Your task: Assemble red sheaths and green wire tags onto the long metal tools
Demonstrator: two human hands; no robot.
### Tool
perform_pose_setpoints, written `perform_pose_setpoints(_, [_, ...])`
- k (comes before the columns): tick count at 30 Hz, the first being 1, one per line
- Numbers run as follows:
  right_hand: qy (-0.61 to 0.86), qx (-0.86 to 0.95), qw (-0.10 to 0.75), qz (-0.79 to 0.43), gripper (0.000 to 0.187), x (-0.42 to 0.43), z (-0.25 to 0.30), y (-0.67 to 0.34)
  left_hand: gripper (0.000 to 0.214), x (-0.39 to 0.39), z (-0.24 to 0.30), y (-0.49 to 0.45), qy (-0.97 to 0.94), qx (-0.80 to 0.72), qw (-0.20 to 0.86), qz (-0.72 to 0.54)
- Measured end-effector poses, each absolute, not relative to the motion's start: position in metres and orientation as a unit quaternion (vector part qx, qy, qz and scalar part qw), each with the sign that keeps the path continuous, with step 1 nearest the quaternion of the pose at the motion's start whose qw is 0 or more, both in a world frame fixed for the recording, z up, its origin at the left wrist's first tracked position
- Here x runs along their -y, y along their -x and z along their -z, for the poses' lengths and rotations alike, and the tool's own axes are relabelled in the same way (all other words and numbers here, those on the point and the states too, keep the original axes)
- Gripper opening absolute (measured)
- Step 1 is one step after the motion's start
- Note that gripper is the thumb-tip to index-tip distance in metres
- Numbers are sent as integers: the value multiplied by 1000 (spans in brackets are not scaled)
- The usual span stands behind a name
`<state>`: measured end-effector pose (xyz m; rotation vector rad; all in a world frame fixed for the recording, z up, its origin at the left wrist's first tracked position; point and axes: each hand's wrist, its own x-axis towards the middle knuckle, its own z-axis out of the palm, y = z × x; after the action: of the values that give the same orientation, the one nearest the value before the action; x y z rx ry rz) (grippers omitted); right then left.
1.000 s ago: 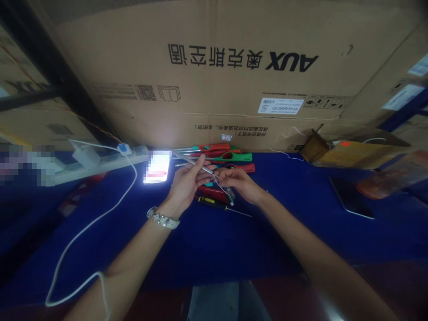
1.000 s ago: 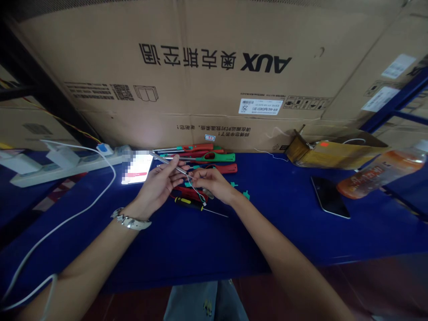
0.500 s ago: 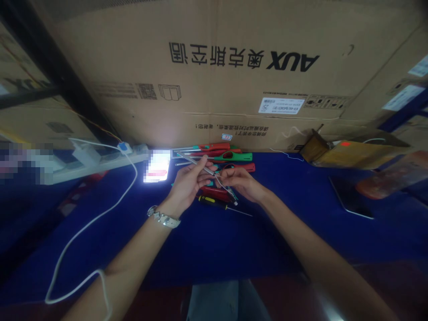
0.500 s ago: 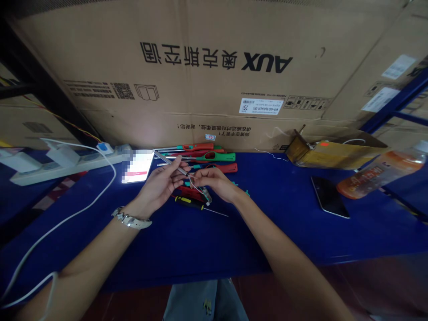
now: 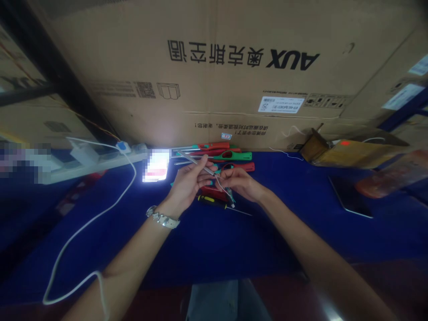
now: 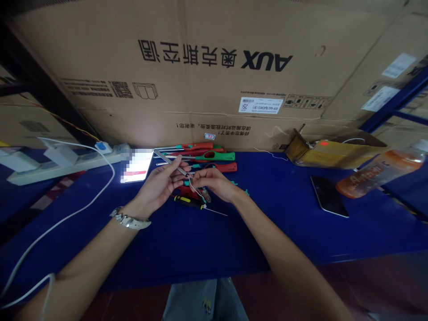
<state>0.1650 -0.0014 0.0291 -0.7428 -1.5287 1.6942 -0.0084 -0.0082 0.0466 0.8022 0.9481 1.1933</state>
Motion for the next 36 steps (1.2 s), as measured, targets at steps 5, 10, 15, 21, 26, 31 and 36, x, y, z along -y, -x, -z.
perform_pose_setpoints(5, [318,587,368,-648,20,0,-27,-164,31,10,-48,9,-384,-428,639,-511])
perform_pose_setpoints(10, [336,576,384,-638,22,2,-24,-158,35,7,-41,12,-423,-442,585,-532])
perform_pose_setpoints(15, [322,528,427,-660,23,5,-18,-151,37,1,-36,16,-422,-452,561,-550])
perform_pose_setpoints(21, [339,594,472,-557,42,12,-11,-153,33,-2,-38,18,-397,-455,546,-581])
perform_pose_setpoints(26, [409,687,470,-373,38,24,-5,-147,33,-2,-36,18,-395,-450,537,-594])
perform_pose_setpoints(31, [444,692,448,-352,19,25,-2,-142,33,-3,-34,19,-400,-444,538,-594])
perform_pose_setpoints(36, [461,691,462,-310,9,22,0,-140,33,-4,-34,20,-404,-442,540,-591])
